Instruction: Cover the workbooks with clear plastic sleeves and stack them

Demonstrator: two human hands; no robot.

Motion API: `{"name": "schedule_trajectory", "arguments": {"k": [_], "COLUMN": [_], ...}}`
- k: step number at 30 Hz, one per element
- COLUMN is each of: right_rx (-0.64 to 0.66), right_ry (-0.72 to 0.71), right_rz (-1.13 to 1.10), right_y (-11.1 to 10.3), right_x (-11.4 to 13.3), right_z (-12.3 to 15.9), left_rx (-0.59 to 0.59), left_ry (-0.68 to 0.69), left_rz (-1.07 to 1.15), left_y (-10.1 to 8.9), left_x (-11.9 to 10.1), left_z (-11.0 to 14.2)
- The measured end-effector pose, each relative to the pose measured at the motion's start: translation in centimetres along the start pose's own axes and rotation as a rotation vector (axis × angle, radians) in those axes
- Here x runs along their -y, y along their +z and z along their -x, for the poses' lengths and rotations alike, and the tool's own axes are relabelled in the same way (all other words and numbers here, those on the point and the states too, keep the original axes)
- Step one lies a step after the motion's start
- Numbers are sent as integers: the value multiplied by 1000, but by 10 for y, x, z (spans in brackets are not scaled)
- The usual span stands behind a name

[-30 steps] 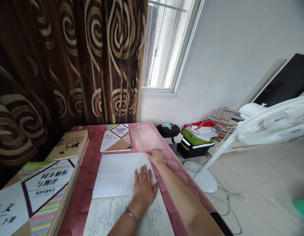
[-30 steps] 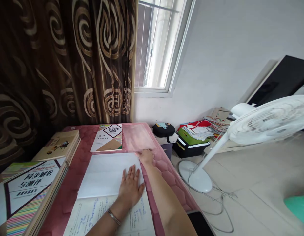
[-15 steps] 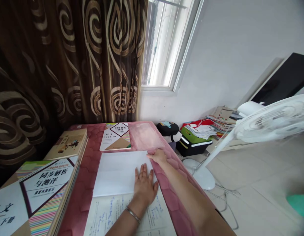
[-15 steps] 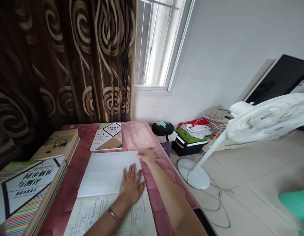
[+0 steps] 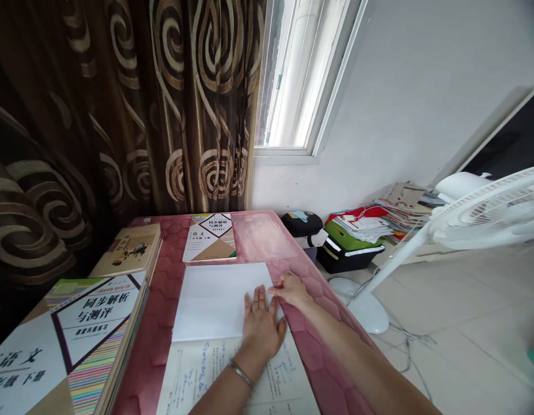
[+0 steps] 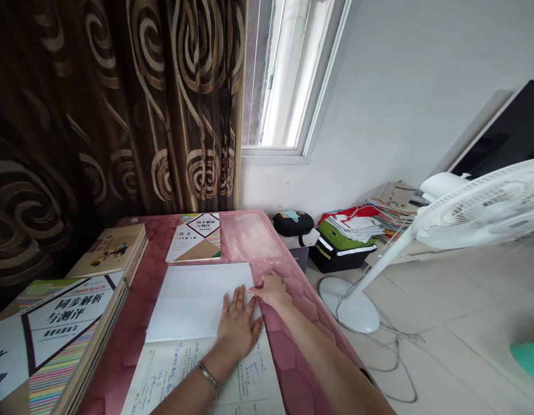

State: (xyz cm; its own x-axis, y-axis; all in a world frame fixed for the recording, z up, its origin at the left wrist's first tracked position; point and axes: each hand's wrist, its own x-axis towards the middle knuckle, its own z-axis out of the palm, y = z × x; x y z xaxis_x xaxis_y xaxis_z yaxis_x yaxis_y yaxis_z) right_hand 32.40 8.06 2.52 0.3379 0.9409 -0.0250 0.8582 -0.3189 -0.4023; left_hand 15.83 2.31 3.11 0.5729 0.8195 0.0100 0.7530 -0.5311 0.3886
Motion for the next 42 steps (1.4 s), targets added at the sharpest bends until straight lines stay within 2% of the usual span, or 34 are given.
{"name": "schedule_trajectory", "arguments": {"k": [6, 9, 13, 17, 21, 28, 31, 33, 36, 39, 42], "right_rx": [-61, -111, -179, -174, -116, -60, -51, -47, -53, -2, 72], "right_ry": [81, 92, 8, -159, -358, -314, -289, -265, -252, -333, -432], "right_rz": [15, 35, 64, 88, 151, 207, 193, 193, 216, 163, 85], "right_y": [2, 7, 17, 28, 34, 32, 30, 30, 31, 40, 56], "right_x": [22, 34, 41, 35, 18, 17, 20, 25, 42, 80, 125], "right_z": [-41, -49, -31, 0, 18, 24, 24, 25, 31, 37, 37], "left_rx": [47, 52, 43, 21, 11, -76, -111, -125, -138, -127, -84], "left_ry": [-9, -25, -54, -44, -61, -481, -516, -512, -536, -493, -339], "left_rz": [1, -12, -17, -20, -84, -259, -302, -338, -370, -378, -358], "left_y": [-5, -6, -3, -2, -14, -61, -68, -68, -65, -63, -62], "left_x": [-2, -4, -4, 7, 44, 146, 167, 169, 161, 148, 138], "left_z": [1, 0, -2, -6, -3, 32, 43, 45, 38, 21, -1]}}
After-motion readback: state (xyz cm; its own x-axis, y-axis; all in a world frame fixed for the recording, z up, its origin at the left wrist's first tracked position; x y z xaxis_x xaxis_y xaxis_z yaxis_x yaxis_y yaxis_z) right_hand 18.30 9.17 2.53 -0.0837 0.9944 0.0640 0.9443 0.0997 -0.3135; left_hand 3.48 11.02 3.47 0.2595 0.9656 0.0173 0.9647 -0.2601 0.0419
